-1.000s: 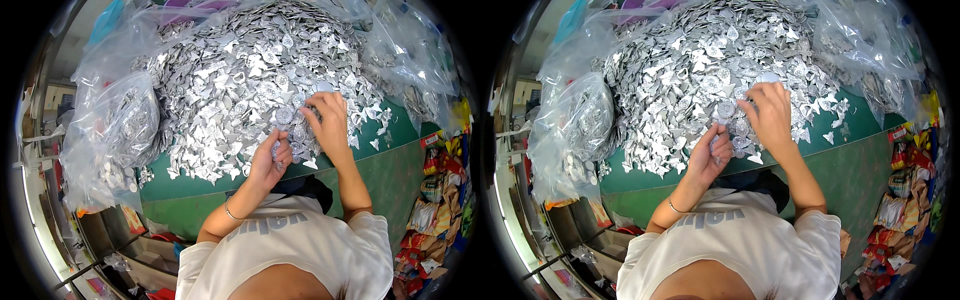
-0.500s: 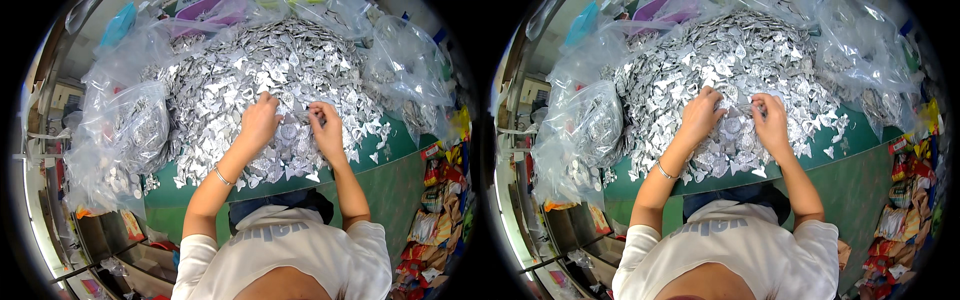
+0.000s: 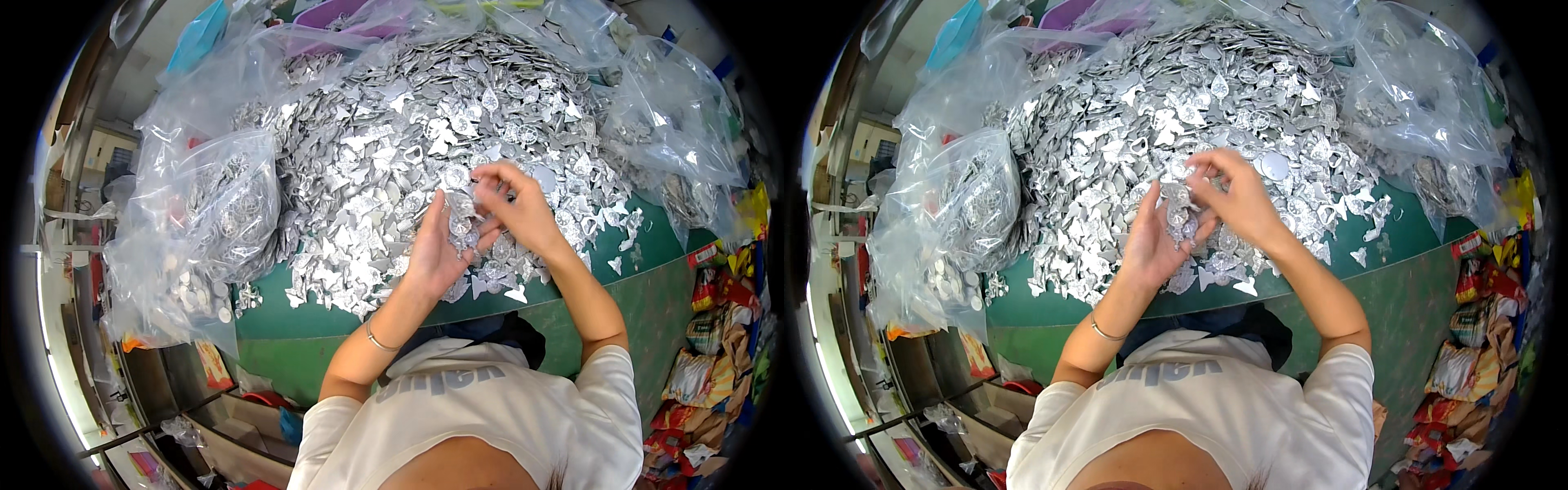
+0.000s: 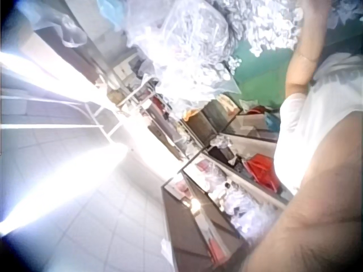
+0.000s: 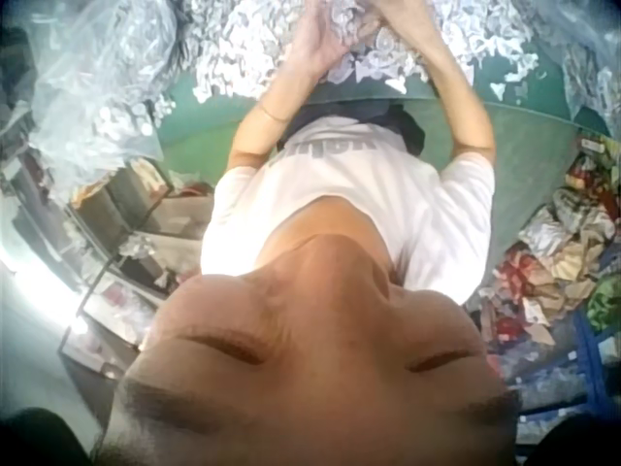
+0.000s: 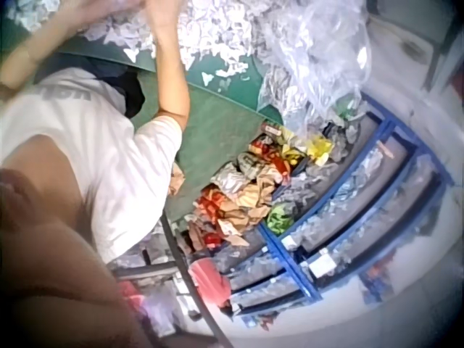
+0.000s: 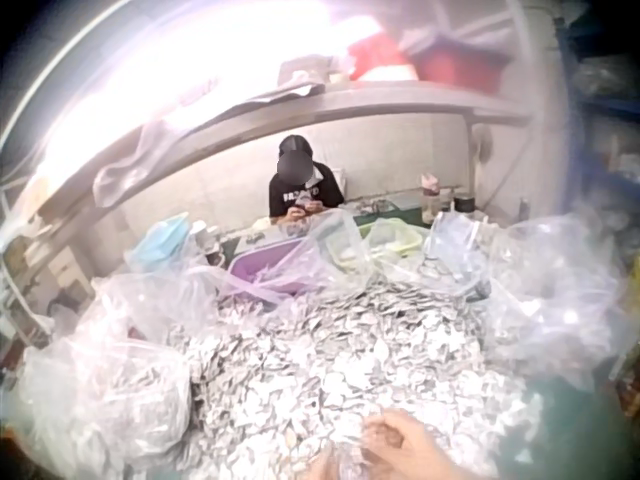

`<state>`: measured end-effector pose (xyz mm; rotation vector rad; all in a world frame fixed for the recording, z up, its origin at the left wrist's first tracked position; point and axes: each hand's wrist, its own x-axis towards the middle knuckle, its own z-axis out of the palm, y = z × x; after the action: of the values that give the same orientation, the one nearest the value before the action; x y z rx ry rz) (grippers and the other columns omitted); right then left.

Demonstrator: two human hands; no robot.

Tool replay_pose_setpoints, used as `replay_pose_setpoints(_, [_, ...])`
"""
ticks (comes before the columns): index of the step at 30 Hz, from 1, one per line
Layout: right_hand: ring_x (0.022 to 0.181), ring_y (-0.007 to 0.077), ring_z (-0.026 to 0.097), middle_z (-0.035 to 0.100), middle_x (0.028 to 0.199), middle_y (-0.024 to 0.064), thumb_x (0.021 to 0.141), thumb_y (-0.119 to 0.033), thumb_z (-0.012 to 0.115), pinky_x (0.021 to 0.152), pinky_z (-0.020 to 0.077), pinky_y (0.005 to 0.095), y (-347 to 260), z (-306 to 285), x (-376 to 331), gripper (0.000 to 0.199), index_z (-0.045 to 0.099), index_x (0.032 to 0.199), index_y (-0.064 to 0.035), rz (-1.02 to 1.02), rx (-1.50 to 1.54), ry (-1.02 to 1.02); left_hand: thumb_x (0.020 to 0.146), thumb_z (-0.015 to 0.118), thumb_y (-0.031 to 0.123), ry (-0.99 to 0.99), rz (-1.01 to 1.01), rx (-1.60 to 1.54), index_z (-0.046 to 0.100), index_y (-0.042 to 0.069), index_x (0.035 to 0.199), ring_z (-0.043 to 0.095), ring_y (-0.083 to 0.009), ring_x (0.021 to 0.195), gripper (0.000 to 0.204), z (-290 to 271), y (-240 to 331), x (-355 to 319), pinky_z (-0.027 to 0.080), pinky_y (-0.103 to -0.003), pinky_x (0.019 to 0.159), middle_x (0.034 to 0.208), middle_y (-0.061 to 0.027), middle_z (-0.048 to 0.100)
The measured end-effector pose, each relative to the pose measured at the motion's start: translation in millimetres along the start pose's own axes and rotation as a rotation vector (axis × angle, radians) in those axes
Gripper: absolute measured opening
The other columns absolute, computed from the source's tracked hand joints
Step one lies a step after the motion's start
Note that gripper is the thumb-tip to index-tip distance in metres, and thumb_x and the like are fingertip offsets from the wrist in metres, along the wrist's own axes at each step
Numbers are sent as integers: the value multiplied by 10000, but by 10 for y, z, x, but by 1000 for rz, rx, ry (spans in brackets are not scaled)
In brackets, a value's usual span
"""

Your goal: The person sorts through a large pile of small silver butterfly-shaped metal pieces on a green table by hand, picking up individual pieces and placing them into a purple tray.

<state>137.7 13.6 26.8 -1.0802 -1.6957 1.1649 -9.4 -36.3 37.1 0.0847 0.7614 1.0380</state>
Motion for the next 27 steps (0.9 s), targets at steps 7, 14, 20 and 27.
replay_pose_setpoints(7, [959, 254, 470, 558, 916, 70, 733, -187, 689, 803, 338, 373, 322, -12, 316, 185, 630, 847, -53, -279, -791, 273, 931, 448, 194, -60, 29, 69, 428, 11, 1248, 637, -188, 874, 366, -175, -67, 107, 549, -240, 654, 1008, -146, 615])
replay_pose_setpoints(14, [635, 126, 551, 592, 723, 23, 802, -103, 649, 591, 409, 253, 168, -109, 191, 107, 594, 763, -21, 102, 198, 94, 909, 420, 80, -188, 134, 24, 373, 54, 1304, 499, -279, 1159, 399, -171, -161, 33, 448, -386, 955, 1234, -196, 487])
replay_pose_setpoints(20, [785, 206, 574, 594, 856, 98, 765, -136, 685, 763, 447, 311, 32, -208, 11, 170, 639, 867, -9, -54, -138, -12, 939, 440, 384, -186, -16, -163, 480, 78, 1166, 592, -237, 933, 383, -213, -196, 113, 510, -392, 838, 1008, -117, 574])
replay_pose_setpoints(27, [801, 292, 561, 615, 838, 122, 731, -148, 682, 781, 417, 368, 345, -369, 180, 173, 645, 831, -12, -275, -857, 196, 933, 479, 305, -210, -74, 40, 447, 93, 1254, 622, -190, 869, 386, -293, -219, 41, 557, -263, 670, 892, -76, 594])
